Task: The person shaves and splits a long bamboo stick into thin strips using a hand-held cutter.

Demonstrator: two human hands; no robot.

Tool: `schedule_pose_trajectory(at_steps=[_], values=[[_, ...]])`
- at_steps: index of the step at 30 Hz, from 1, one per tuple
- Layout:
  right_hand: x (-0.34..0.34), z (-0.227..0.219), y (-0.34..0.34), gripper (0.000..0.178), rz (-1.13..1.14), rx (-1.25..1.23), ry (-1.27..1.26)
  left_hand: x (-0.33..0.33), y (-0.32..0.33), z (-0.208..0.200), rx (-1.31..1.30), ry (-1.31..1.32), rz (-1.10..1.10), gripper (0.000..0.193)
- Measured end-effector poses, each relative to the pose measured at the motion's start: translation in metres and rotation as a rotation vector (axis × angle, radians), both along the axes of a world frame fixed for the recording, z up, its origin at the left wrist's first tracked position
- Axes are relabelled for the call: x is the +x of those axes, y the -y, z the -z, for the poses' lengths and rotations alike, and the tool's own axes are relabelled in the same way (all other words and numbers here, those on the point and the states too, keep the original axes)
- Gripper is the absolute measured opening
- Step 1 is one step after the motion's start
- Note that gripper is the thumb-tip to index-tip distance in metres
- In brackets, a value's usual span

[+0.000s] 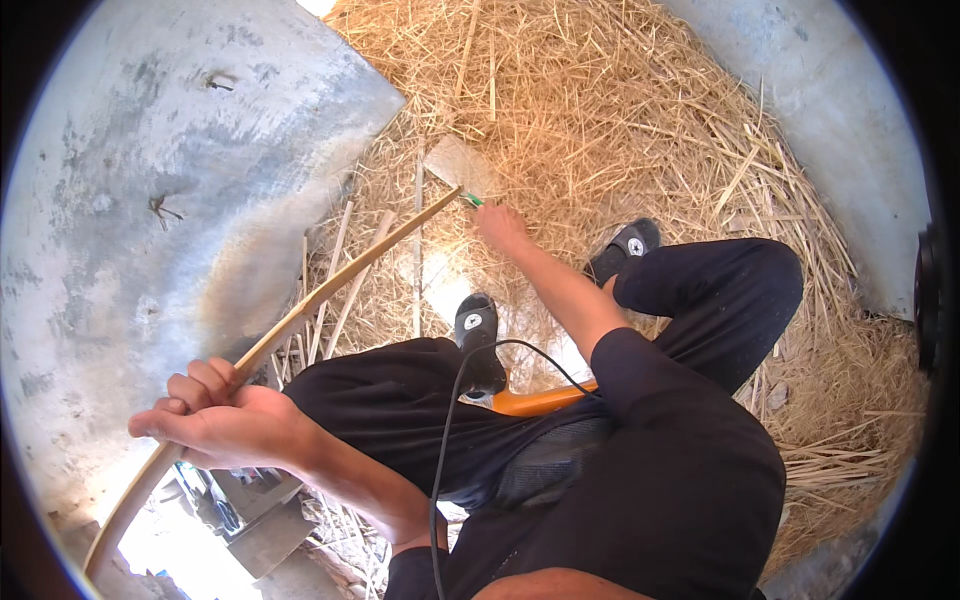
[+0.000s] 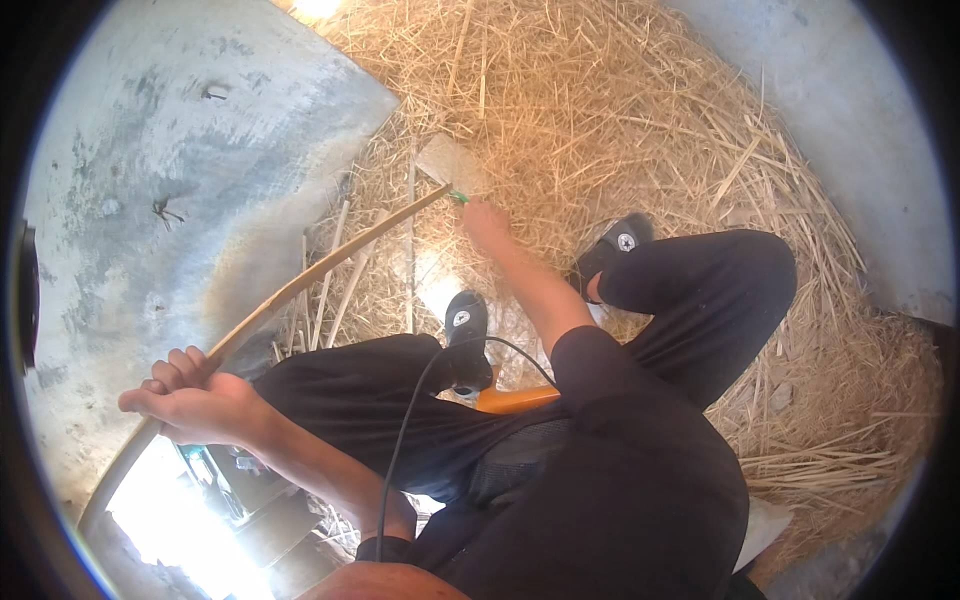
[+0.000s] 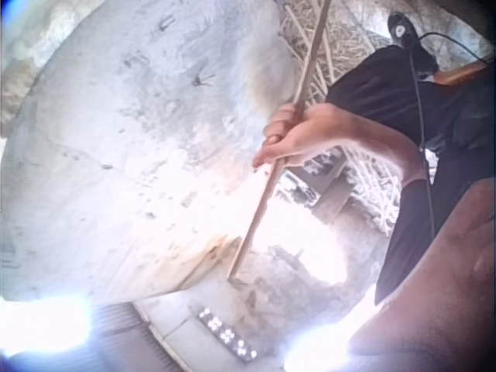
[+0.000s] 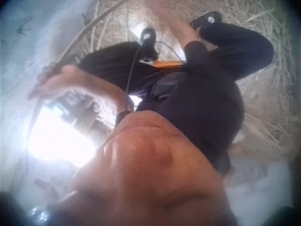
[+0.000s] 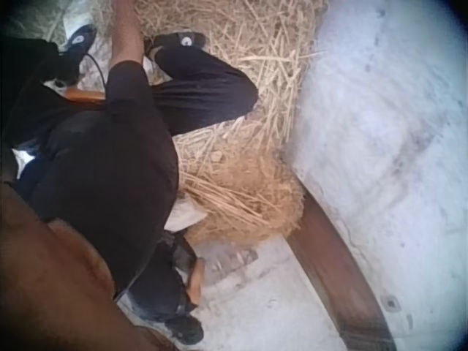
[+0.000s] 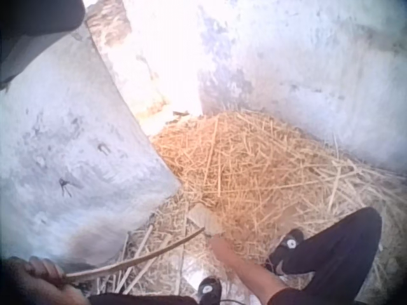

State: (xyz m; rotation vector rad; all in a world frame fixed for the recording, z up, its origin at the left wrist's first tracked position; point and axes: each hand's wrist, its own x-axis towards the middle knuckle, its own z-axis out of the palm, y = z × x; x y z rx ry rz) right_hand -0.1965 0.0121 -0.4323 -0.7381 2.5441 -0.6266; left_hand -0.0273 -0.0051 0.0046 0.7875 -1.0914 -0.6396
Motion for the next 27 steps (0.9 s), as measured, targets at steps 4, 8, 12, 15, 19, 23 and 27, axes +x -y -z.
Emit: schedule_pose_trajectory(at_steps=[4,8,12,15,19,23,27], values=[[-0.020,0.016,-0.013,0.033,-0.190,0.022,-0.051,0.003,0.000,0.004,-0.013,-0.007,0.016,0.050],[-0.017,0.024,-0.025,0.032,-0.060,0.031,0.013,0.013,0.016,0.002,0.002,-0.027,-0.012,0.050],[-0.009,0.025,-0.043,0.035,-0.033,0.062,-0.048,0.022,0.025,0.003,0.050,-0.078,-0.087,0.050],[-0.009,-0.005,-0.054,0.039,-0.161,0.065,0.085,0.022,0.020,0.003,-0.001,-0.058,0.013,0.050],[0.013,-0.098,-0.044,0.046,0.000,-0.315,0.352,0.019,0.010,0.002,-0.058,-0.080,0.113,0.051],[0.071,-0.182,-0.046,0.032,-0.269,-0.724,0.165,0.019,0.003,-0.002,-0.025,-0.110,0.141,0.051],[0.102,-0.214,-0.065,0.032,-0.271,-0.705,0.135,0.020,-0.006,-0.001,0.011,-0.150,0.114,0.048]])
